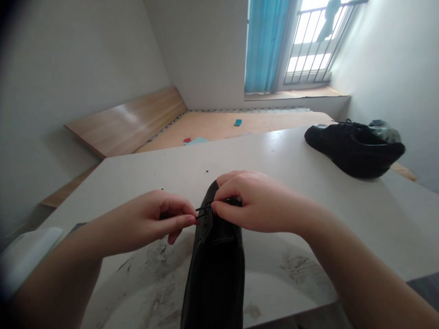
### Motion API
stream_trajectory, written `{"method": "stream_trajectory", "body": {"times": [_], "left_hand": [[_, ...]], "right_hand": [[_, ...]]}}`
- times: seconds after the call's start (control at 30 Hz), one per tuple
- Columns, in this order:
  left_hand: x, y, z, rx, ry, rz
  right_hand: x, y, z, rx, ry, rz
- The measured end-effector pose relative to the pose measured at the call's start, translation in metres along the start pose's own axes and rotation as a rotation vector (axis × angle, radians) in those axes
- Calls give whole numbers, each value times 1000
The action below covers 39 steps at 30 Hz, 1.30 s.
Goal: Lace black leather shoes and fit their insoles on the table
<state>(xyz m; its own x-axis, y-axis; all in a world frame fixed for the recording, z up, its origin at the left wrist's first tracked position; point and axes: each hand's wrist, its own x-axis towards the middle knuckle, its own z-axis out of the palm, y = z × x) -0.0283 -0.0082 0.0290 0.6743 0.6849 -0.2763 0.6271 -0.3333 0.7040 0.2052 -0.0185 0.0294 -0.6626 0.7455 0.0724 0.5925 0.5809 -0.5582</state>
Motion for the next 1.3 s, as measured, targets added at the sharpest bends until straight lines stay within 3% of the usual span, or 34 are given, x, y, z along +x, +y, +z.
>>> {"method": "stream_trajectory", "body": {"times": [0.2, 0.87, 1.03, 1.3], "left_hand": [[1, -2, 4, 169, 110, 31], [7, 3, 14, 262, 179, 119], [8, 5, 18, 310, 189, 109], [9, 7, 16, 345, 232, 102]], "right_hand": [[-2, -1, 2, -45, -48, 13], [-1, 0, 7, 107, -69, 6], [-2, -5, 8, 30, -130, 35], [0, -11, 23, 7, -47, 66]]}}
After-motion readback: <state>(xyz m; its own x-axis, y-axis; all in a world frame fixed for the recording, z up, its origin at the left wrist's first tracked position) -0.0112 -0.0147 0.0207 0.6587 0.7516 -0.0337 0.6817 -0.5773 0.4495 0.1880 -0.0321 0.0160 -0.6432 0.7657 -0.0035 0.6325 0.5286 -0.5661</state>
